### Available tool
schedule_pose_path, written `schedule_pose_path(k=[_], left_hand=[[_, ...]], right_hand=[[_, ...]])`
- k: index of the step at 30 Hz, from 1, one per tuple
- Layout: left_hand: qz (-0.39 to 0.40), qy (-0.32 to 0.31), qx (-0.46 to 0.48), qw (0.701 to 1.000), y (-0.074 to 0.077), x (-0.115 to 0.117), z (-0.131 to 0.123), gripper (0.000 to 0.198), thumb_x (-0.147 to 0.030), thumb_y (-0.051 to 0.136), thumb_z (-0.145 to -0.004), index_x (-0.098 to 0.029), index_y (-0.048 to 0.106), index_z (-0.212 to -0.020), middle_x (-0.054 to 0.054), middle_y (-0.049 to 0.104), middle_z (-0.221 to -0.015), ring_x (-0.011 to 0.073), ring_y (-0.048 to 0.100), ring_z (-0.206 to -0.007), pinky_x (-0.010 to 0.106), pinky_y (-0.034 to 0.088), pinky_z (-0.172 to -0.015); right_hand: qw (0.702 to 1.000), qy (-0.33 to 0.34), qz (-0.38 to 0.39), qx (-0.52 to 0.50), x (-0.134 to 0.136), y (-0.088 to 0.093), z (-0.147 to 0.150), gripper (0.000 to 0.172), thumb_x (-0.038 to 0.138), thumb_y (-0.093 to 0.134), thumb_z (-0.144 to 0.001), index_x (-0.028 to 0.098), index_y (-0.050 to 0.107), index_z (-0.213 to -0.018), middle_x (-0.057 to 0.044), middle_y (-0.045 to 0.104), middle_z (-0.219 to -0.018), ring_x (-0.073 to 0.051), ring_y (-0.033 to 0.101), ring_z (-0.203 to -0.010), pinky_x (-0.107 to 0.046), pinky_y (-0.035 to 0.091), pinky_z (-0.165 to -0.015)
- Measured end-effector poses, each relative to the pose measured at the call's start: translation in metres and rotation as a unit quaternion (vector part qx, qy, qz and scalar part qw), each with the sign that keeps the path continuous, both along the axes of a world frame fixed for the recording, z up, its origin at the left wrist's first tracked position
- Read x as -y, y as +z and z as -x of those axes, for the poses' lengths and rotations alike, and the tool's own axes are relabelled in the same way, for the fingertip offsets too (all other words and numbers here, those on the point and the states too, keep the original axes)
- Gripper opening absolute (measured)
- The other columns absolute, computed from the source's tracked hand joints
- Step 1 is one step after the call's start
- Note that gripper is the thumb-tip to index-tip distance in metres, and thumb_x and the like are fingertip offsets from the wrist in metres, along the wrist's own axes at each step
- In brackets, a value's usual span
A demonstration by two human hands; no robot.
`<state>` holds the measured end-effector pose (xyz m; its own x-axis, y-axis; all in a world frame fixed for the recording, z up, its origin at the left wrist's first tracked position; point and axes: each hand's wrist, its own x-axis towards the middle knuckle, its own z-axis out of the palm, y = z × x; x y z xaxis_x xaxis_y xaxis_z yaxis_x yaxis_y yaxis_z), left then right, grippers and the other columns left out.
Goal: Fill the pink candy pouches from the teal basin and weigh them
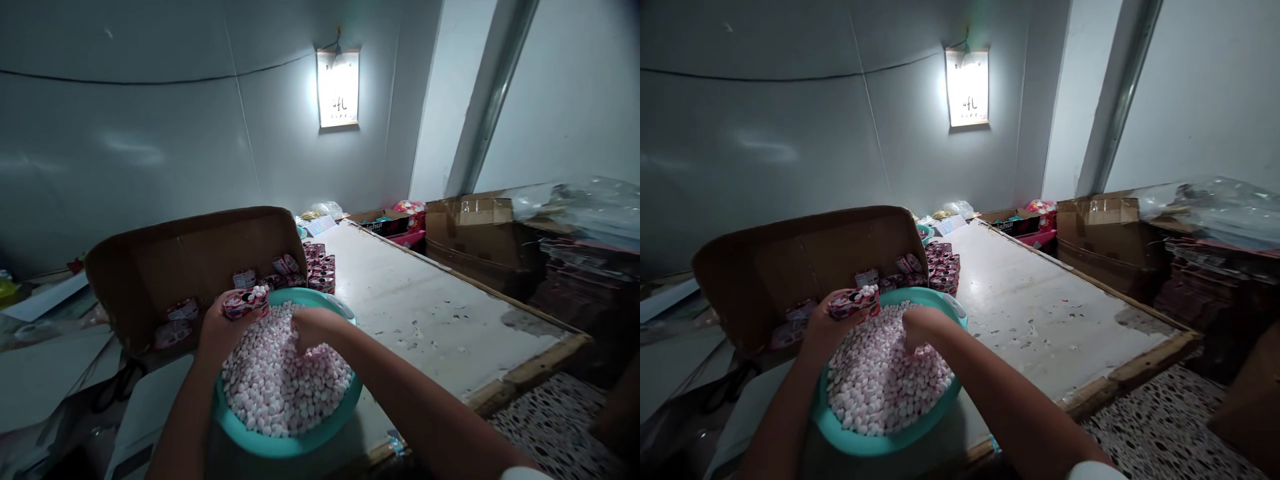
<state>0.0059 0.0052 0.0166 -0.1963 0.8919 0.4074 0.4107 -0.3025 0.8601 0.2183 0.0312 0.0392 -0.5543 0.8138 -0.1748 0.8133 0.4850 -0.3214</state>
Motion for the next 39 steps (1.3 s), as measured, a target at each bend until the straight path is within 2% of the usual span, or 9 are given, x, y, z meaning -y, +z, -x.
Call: schedule_pose_path(k=[3,6,8,13,19,21,27,33,39], left_hand=[[-0.012,-0.013,0.002,1.000,-0.012,0.000,0.004,0.059,-0.046,0.084,-0.063,-0.016,0.062,-0.108,0.008,0.073,-0.099,0.0237,0.069,-0.091,0.034,0.054,-0.082],[0.013,-0.068,0.000,0.998,-0.020,0.001,0.006,0.057,-0.044,0.083,-0.065,-0.016,0.060,-0.110,0.009,0.072,-0.103,0.0243,0.069,-0.095,0.034,0.054,-0.084],[0.028,-0.084,-0.015,0.996,-0.021,0.002,0.006,0.054,-0.042,0.081,-0.068,-0.016,0.060,-0.110,0.008,0.072,-0.102,0.0244,0.069,-0.095,0.034,0.054,-0.084],[0.051,-0.119,-0.073,0.989,-0.017,0.005,0.004,0.041,-0.037,0.076,-0.073,-0.017,0.062,-0.106,0.005,0.072,-0.097,0.0224,0.068,-0.090,0.030,0.052,-0.079],[0.065,-0.065,-0.122,0.988,-0.012,0.007,0.003,0.036,-0.026,0.074,-0.069,-0.020,0.065,-0.103,0.001,0.070,-0.095,0.0204,0.065,-0.088,0.028,0.047,-0.076],[0.077,-0.061,-0.114,0.989,-0.010,0.008,0.003,0.035,-0.023,0.074,-0.067,-0.019,0.064,-0.100,0.000,0.070,-0.093,0.0198,0.064,-0.087,0.026,0.046,-0.074],[0.103,-0.087,-0.061,0.989,-0.008,0.008,0.001,0.038,-0.017,0.075,-0.061,-0.017,0.063,-0.097,0.000,0.070,-0.094,0.0208,0.063,-0.089,0.025,0.045,-0.072],[0.083,-0.079,-0.073,0.991,-0.012,0.008,0.001,0.040,-0.022,0.076,-0.063,-0.017,0.062,-0.100,0.002,0.071,-0.095,0.0232,0.063,-0.092,0.026,0.045,-0.073],[0.094,-0.068,-0.080,0.990,-0.017,0.005,0.005,0.043,-0.031,0.078,-0.066,-0.019,0.062,-0.103,0.001,0.070,-0.093,0.0217,0.065,-0.087,0.027,0.046,-0.073]], right_hand=[[1.000,-0.013,0.002,0.004,-0.011,0.033,0.014,0.008,0.016,0.079,-0.064,0.017,0.073,-0.068,0.002,0.053,-0.048,-0.018,0.058,-0.055,-0.028,0.048,-0.059],[0.999,-0.013,0.020,-0.036,-0.021,0.061,0.023,0.017,0.023,0.077,-0.070,0.019,0.076,-0.086,0.002,0.062,-0.059,-0.014,0.059,-0.058,-0.023,0.044,-0.057],[0.998,-0.013,0.028,-0.055,-0.025,0.068,0.025,0.023,0.027,0.078,-0.071,0.019,0.075,-0.092,0.002,0.063,-0.062,-0.013,0.059,-0.057,-0.021,0.042,-0.054],[0.995,-0.014,-0.033,-0.095,-0.024,0.059,0.029,0.027,0.027,0.079,-0.073,0.017,0.075,-0.097,0.001,0.067,-0.076,-0.011,0.057,-0.066,-0.019,0.037,-0.055],[0.995,0.083,-0.033,-0.040,-0.023,0.066,0.052,0.026,0.025,0.078,-0.071,0.017,0.076,-0.095,0.001,0.067,-0.073,-0.011,0.054,-0.063,-0.020,0.034,-0.052],[0.995,0.091,-0.042,-0.021,-0.020,0.069,0.062,0.024,0.024,0.078,-0.068,0.018,0.077,-0.091,0.001,0.066,-0.070,-0.011,0.053,-0.061,-0.022,0.033,-0.052],[0.991,0.070,-0.102,-0.042,-0.014,0.051,0.074,0.010,0.018,0.068,-0.062,0.015,0.073,-0.071,-0.001,0.060,-0.058,-0.012,0.047,-0.051,-0.026,0.025,-0.048],[0.981,0.042,-0.127,-0.142,-0.018,0.028,0.062,0.025,0.020,0.068,-0.064,0.023,0.073,-0.088,0.003,0.066,-0.077,-0.011,0.054,-0.066,-0.022,0.031,-0.054],[0.977,0.011,-0.079,-0.197,-0.021,0.033,0.055,0.026,0.024,0.078,-0.067,0.021,0.072,-0.092,0.003,0.069,-0.085,-0.012,0.059,-0.071,-0.021,0.036,-0.056]])
